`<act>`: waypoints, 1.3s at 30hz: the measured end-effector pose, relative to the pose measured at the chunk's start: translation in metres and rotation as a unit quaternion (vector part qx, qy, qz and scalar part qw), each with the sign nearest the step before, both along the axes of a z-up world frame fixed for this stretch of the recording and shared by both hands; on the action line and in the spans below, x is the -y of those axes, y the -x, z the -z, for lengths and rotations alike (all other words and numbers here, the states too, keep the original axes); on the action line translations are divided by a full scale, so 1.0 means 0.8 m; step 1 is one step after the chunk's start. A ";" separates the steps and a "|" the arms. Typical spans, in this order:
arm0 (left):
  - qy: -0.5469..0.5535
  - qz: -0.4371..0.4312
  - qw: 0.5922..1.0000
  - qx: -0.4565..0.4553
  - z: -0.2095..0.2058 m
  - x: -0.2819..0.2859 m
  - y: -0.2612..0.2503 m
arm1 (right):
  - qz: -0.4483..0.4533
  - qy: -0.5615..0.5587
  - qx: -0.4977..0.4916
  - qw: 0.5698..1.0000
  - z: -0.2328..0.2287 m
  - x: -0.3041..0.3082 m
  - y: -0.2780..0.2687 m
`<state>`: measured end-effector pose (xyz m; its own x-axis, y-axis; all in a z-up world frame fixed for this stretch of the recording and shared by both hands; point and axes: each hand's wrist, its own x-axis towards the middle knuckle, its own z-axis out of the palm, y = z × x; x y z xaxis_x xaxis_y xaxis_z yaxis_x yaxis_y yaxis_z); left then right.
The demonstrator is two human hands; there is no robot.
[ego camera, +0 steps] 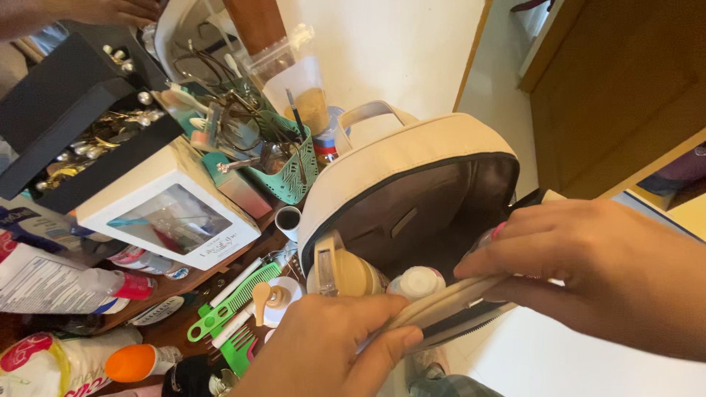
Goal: The person opens a small beige backpack on a cluttered vanity and places cosmetic bottles, tubes, and small toiletry containers from the dresser into the bag one at a time, arranging them inside the compartments.
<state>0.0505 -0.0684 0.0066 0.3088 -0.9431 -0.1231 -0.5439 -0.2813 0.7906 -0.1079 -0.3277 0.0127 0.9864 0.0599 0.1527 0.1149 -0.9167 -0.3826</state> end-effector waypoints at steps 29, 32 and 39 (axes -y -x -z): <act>0.114 -0.092 0.970 0.194 0.021 -0.001 0.011 | 0.077 -0.120 -0.013 0.990 0.012 0.081 0.012; 0.140 -0.124 0.955 0.231 0.018 -0.002 0.021 | 0.049 -0.049 0.051 0.996 -0.008 0.061 -0.010; 0.254 -0.182 0.915 0.257 0.009 -0.040 0.039 | 0.016 -0.060 0.194 0.979 -0.055 -0.066 -0.057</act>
